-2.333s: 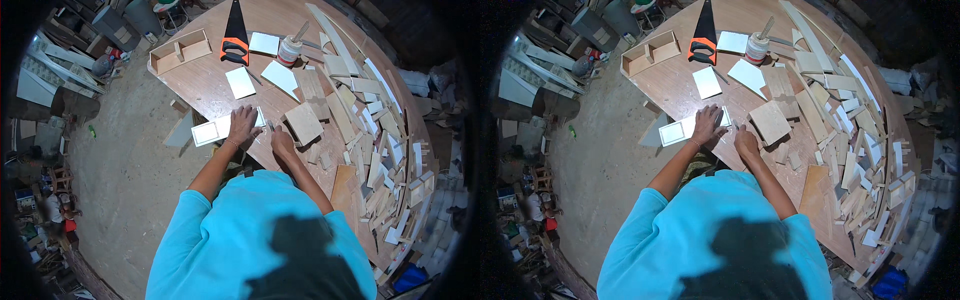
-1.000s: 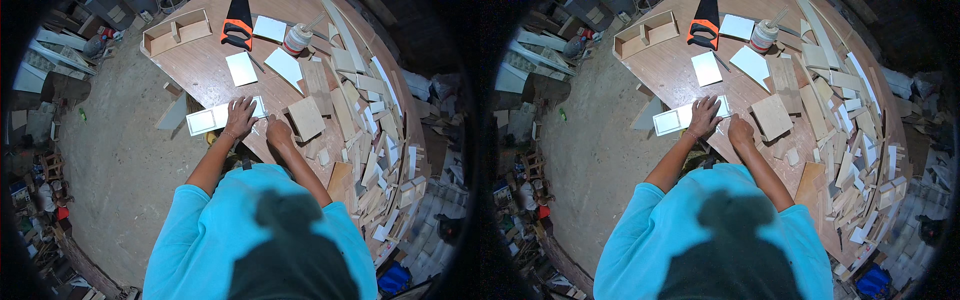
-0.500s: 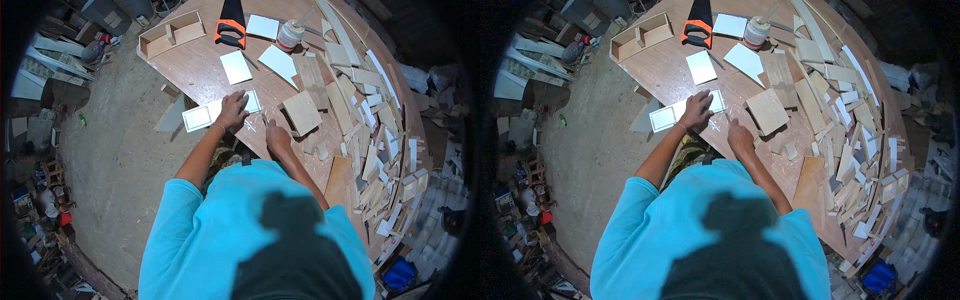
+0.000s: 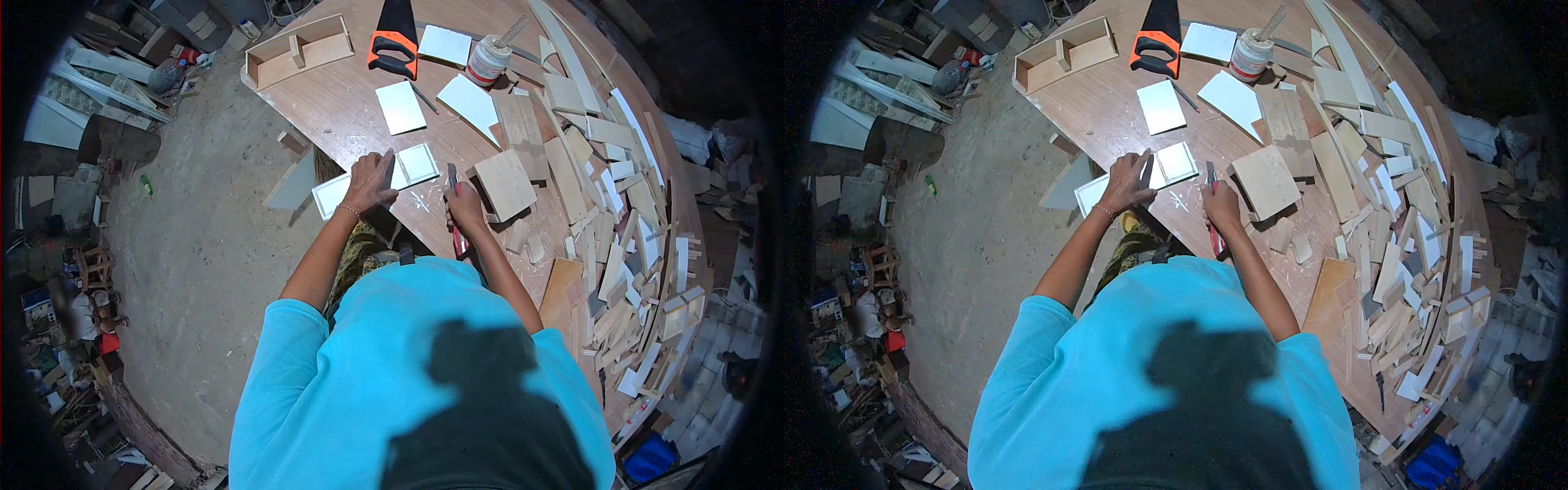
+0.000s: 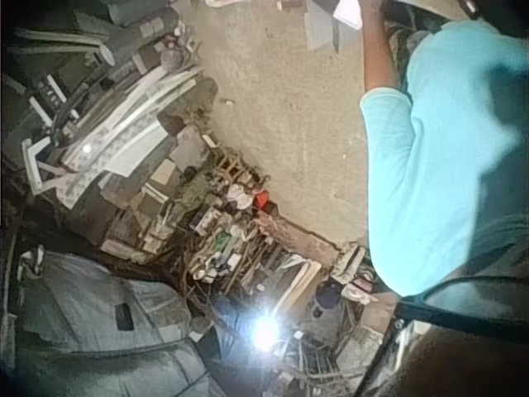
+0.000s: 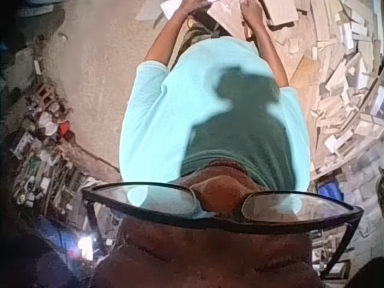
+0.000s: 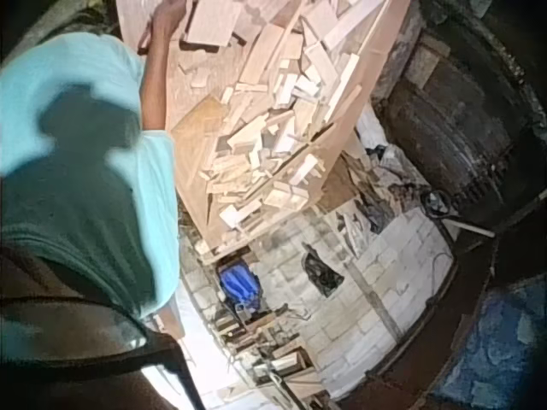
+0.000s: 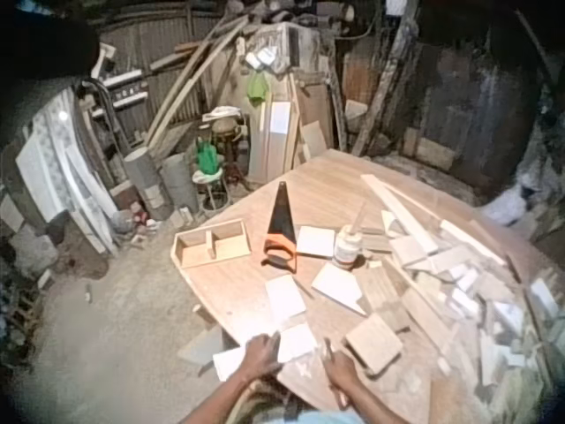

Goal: The person is cutting small white panels with a utility knife and fitting them into a wooden grid structure.

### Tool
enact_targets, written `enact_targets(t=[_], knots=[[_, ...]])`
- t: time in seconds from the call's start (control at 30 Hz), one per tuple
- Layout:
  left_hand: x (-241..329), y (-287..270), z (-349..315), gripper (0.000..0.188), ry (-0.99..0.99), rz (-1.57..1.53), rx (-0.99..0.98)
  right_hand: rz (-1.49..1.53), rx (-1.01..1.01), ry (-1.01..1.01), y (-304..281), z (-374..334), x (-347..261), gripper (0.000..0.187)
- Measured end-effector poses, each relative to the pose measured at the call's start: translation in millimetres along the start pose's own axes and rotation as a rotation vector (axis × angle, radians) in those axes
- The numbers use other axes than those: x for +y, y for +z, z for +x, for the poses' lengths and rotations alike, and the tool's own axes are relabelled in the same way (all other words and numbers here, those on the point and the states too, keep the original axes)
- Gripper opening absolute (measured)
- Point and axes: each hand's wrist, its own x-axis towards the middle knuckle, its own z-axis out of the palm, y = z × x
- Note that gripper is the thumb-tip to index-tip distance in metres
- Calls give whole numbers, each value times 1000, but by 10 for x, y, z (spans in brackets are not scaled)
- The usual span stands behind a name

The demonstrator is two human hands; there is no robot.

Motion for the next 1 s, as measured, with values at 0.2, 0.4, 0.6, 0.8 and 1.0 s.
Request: enact_targets(t=[0.2,0.4,0.6,0.8,1.0], knots=[[249,31,-151,92,-19,-60,188,397,-86,1,125,-58,26,19],[575,33,-137,88,-57,-111,314,701,-178,-96,180,-125,-195,19],[607,35,-120,88,14,-95,362,866,-161,-80,122,-215,-258,23],[421,-122,-21,78,171,-55,111,689,25,-115,-101,-64,-63,28],[141,-163,30,72,305,289,-120,464,-80,-61,-105,-224,-98,20]])
